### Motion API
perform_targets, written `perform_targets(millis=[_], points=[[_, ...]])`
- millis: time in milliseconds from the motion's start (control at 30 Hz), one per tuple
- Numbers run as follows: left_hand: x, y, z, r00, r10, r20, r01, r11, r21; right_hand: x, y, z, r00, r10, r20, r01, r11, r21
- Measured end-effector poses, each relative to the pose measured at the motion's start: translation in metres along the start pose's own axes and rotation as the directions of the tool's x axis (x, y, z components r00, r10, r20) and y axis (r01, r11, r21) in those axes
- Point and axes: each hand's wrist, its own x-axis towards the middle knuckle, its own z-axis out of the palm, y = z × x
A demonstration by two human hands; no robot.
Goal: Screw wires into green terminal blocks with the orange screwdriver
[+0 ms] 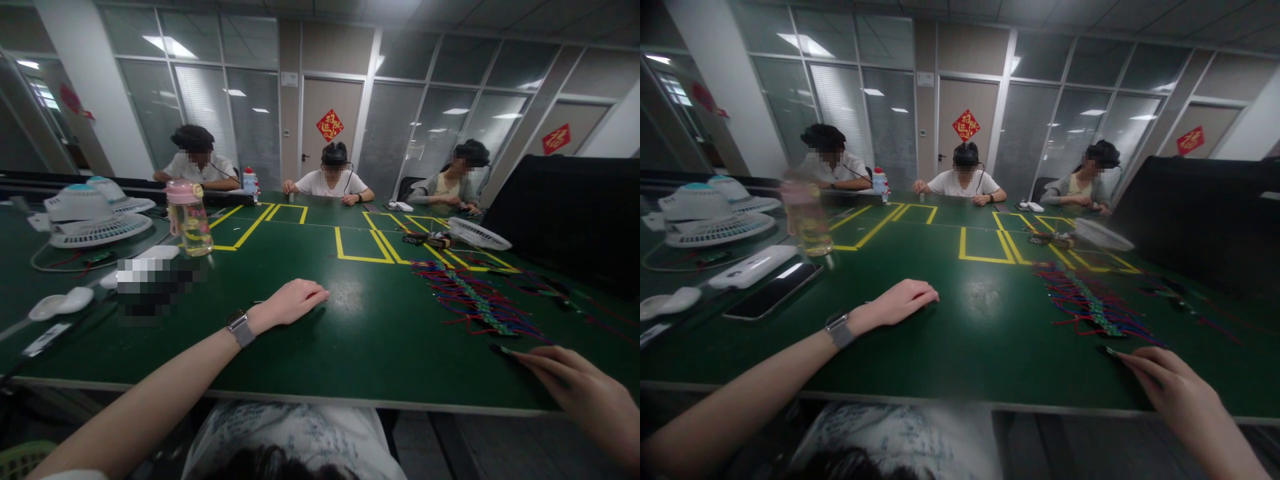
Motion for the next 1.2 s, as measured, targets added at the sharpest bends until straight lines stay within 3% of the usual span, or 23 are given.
perform_targets(millis=[100, 233, 567, 733, 900, 1200], points=[[0.0, 0.0, 0.0, 1.0, 0.0, 0.002, 0.0, 1.0, 0.001, -0.007, 0.014, -0.001, 0.994, 0.103, 0.025, -0.101, 0.993, -0.053], [0.0, 0.001, 0.0, 1.0, -0.005, 0.003, 0.005, 1.0, -0.008, -0.012, 0.021, 0.002, 0.992, 0.126, 0.027, -0.121, 0.985, -0.125], [0.0, 0.0, -0.001, 1.0, -0.016, 0.01, 0.016, 1.0, -0.017, -0.024, 0.002, 0.025, 0.988, 0.13, 0.087, -0.109, 0.972, -0.209], [0.0, 0.001, 0.0, 1.0, -0.022, 0.017, 0.022, 0.999, -0.023, -0.034, 0.002, 0.03, 0.985, 0.078, 0.152, -0.036, 0.965, -0.259], [0.0, 0.002, 0.0, 1.0, -0.021, 0.011, 0.021, 1.0, -0.02, -0.049, 0.014, 0.038, 0.987, -0.129, 0.093, 0.148, 0.961, -0.233], [-0.001, 0.004, -0.001, 1.0, -0.009, 0.016, 0.009, 1.0, 0.005, -0.042, 0.001, 0.036, 0.99, -0.132, 0.052, 0.141, 0.967, -0.213]])
